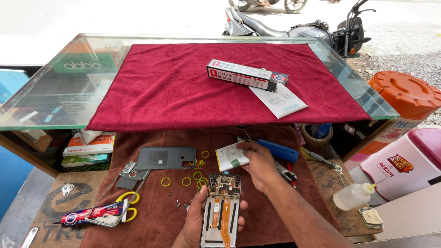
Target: The person disassembles a phone by removing the back panel and battery, and then wipes the interior chassis with a cloth.
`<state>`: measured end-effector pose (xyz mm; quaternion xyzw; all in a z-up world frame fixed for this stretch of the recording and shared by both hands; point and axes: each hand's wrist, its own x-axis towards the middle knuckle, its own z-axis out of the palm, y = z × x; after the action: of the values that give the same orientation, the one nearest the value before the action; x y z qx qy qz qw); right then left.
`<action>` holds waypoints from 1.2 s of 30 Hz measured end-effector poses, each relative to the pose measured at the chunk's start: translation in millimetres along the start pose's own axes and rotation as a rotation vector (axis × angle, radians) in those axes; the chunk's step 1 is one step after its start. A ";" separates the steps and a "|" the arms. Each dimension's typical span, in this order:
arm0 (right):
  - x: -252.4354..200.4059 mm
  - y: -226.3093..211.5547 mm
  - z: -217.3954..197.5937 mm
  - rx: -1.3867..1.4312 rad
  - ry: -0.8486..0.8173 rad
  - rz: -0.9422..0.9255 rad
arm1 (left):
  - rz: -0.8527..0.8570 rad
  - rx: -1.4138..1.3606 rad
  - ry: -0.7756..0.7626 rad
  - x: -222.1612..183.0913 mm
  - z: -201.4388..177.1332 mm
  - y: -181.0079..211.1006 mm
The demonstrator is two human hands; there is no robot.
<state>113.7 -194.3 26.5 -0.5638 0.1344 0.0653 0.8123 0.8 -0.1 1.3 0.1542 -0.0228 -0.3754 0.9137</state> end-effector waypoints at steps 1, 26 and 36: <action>3.6 4.3 4.4 0.006 0.018 0.025 | 0.013 -0.005 0.013 0.9 0.8 0.7; -118.8 7.4 18.3 -0.629 -0.077 -0.215 | 0.032 0.020 0.308 2.6 10.1 6.7; -126.1 1.7 42.2 -0.998 -0.109 -0.720 | 0.058 0.081 0.455 4.8 -7.2 4.8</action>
<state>-1.1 -148.6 75.7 -0.8818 -0.1530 -0.1292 0.4271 8.6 1.6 -4.5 0.2704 0.1643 -0.3034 0.8988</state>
